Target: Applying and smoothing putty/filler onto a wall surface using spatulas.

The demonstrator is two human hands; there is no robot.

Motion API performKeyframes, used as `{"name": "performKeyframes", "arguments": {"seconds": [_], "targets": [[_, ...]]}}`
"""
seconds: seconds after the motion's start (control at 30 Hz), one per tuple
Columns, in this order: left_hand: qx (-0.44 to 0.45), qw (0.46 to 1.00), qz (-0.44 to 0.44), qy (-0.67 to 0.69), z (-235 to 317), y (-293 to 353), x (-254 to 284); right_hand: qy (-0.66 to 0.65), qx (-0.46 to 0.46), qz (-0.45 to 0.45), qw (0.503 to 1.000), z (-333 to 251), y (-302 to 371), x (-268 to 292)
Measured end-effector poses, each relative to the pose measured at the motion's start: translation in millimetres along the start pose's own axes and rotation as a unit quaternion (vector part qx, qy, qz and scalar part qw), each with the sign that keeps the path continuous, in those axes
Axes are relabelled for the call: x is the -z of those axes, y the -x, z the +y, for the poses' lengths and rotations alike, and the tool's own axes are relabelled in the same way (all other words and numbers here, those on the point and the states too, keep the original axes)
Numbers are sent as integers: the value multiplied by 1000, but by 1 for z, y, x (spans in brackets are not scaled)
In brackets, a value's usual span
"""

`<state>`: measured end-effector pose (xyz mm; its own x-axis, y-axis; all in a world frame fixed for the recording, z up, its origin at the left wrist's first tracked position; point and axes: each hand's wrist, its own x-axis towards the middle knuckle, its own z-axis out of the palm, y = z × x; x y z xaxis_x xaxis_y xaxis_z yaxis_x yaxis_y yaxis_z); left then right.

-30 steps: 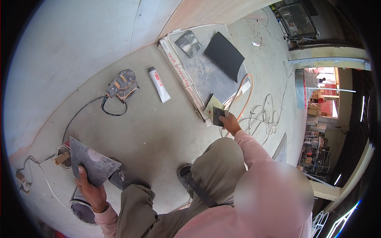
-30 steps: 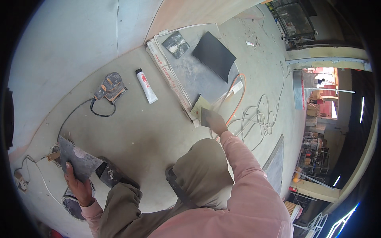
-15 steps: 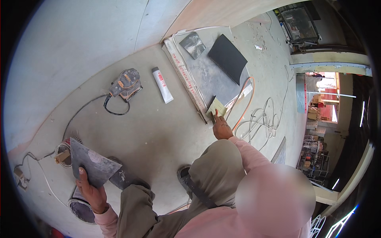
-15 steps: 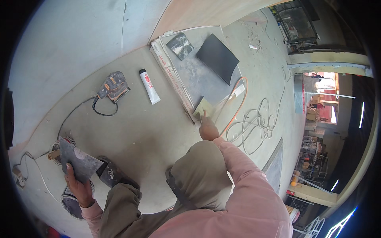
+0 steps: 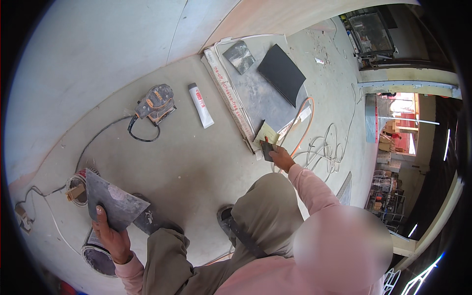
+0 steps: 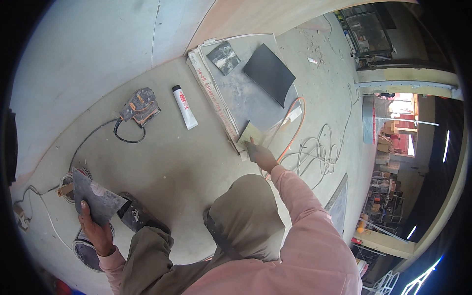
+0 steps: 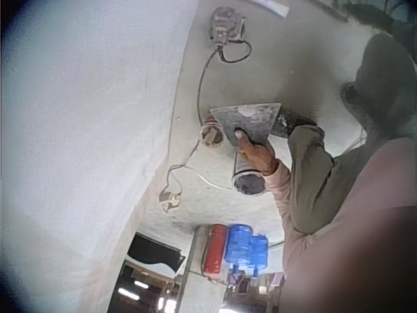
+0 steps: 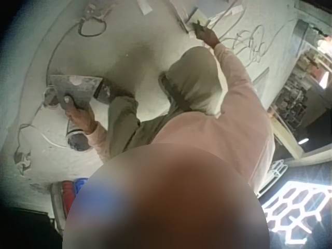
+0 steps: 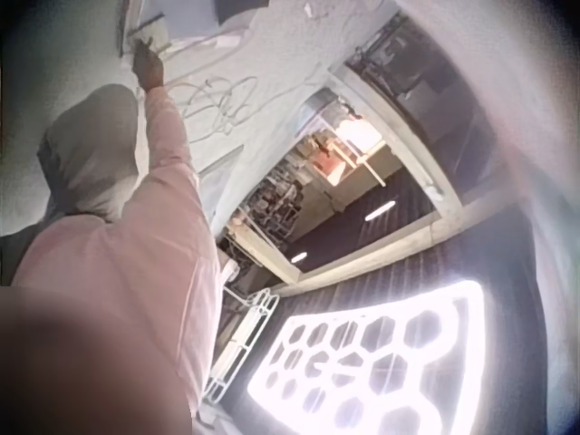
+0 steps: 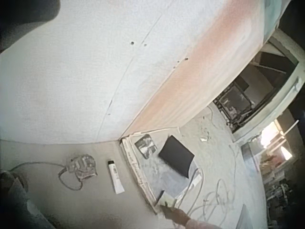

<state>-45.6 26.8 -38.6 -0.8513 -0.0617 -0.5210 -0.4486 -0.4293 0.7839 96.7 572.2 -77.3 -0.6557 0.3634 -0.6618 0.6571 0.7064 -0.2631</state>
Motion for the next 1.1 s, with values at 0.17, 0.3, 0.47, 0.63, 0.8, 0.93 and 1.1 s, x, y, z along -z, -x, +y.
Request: {"name": "performKeyframes", "arguments": {"seconds": [0.17,0.3,0.47,0.63,0.8,0.93,1.1], "targets": [[-2,1000,-5,5,-12,-1,-13,-310,-173,57,933,39,2,11],[1,999,-15,35,7,3,-18,-340,-58,50,937,29,-3,10],[-34,977,-22,-211,-15,-4,-11,-365,69,-56,927,-94,21,70],[53,978,-111,171,8,-7,-53,-225,355,-128,898,-267,41,46],[31,966,-131,221,15,2,-47,-272,444,-141,842,-350,76,-5],[30,970,-113,215,16,5,-44,-299,421,-175,838,-362,84,-20],[-25,986,-67,152,29,13,-32,-109,557,-88,819,-397,95,-17]]}}
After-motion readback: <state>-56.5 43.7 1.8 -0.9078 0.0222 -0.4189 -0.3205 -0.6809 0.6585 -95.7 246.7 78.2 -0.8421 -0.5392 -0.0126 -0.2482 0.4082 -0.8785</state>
